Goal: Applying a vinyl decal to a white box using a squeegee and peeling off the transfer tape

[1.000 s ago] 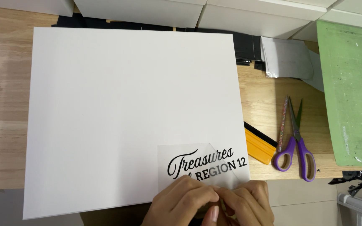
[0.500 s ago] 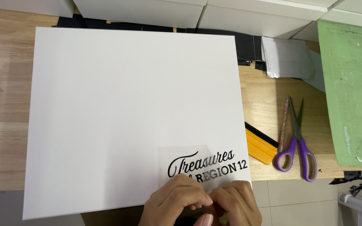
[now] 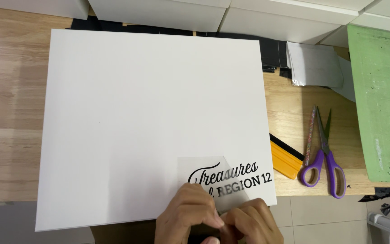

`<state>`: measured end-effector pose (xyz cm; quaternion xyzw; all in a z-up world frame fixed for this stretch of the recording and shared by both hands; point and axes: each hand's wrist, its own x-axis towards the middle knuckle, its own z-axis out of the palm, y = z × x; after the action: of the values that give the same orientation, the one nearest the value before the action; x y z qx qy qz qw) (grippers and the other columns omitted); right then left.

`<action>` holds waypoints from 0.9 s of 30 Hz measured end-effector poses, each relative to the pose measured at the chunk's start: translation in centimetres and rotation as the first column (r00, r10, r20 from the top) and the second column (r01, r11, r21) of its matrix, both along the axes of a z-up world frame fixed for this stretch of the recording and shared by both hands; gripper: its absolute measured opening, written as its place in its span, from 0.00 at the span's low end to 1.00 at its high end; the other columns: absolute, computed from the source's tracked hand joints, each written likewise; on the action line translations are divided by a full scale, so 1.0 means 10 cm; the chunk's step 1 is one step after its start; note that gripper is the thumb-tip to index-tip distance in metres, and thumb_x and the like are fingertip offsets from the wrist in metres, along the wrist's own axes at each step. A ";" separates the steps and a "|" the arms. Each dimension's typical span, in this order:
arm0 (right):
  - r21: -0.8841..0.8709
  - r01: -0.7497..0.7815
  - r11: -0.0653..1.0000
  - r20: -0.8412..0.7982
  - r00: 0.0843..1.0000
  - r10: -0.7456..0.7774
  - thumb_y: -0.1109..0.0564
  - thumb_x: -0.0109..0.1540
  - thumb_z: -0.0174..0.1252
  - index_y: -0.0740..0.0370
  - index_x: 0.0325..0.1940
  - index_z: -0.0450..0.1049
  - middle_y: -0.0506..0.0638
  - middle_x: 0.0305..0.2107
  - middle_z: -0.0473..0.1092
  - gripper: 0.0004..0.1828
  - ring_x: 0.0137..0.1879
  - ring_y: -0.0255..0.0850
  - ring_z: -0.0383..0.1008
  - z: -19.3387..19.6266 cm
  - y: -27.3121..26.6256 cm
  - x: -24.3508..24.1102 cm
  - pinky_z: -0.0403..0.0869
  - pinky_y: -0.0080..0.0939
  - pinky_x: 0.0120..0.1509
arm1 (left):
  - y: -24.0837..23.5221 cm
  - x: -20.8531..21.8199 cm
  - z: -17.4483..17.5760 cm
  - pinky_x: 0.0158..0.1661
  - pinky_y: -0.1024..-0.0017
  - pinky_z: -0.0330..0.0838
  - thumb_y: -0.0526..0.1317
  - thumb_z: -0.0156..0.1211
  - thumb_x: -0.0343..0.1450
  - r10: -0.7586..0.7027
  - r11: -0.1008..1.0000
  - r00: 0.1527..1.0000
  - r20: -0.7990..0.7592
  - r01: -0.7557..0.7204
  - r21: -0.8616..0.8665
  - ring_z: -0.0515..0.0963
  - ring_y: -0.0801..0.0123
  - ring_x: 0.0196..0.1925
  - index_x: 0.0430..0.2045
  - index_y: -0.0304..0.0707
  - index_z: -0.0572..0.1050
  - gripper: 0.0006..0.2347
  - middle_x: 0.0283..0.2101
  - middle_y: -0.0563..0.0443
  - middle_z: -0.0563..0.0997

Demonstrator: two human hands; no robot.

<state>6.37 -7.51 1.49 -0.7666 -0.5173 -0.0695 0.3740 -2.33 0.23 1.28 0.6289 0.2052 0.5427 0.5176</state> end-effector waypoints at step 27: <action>0.232 -0.248 0.941 0.055 0.969 0.242 0.49 0.59 0.59 0.58 0.38 0.71 0.51 0.36 0.72 0.11 0.47 0.47 0.77 -0.57 -0.36 0.85 0.76 0.47 0.57 | 0.64 -0.05 0.32 0.59 0.46 0.69 0.31 0.59 0.76 -0.099 0.758 0.784 -0.613 0.458 0.463 0.77 0.47 0.60 0.37 0.38 0.81 0.03 0.55 0.43 0.79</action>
<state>14.88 -11.08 -4.19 -0.6453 -0.6014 -0.0934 0.4617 -2.87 6.66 4.50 0.9107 0.0661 0.2849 0.2918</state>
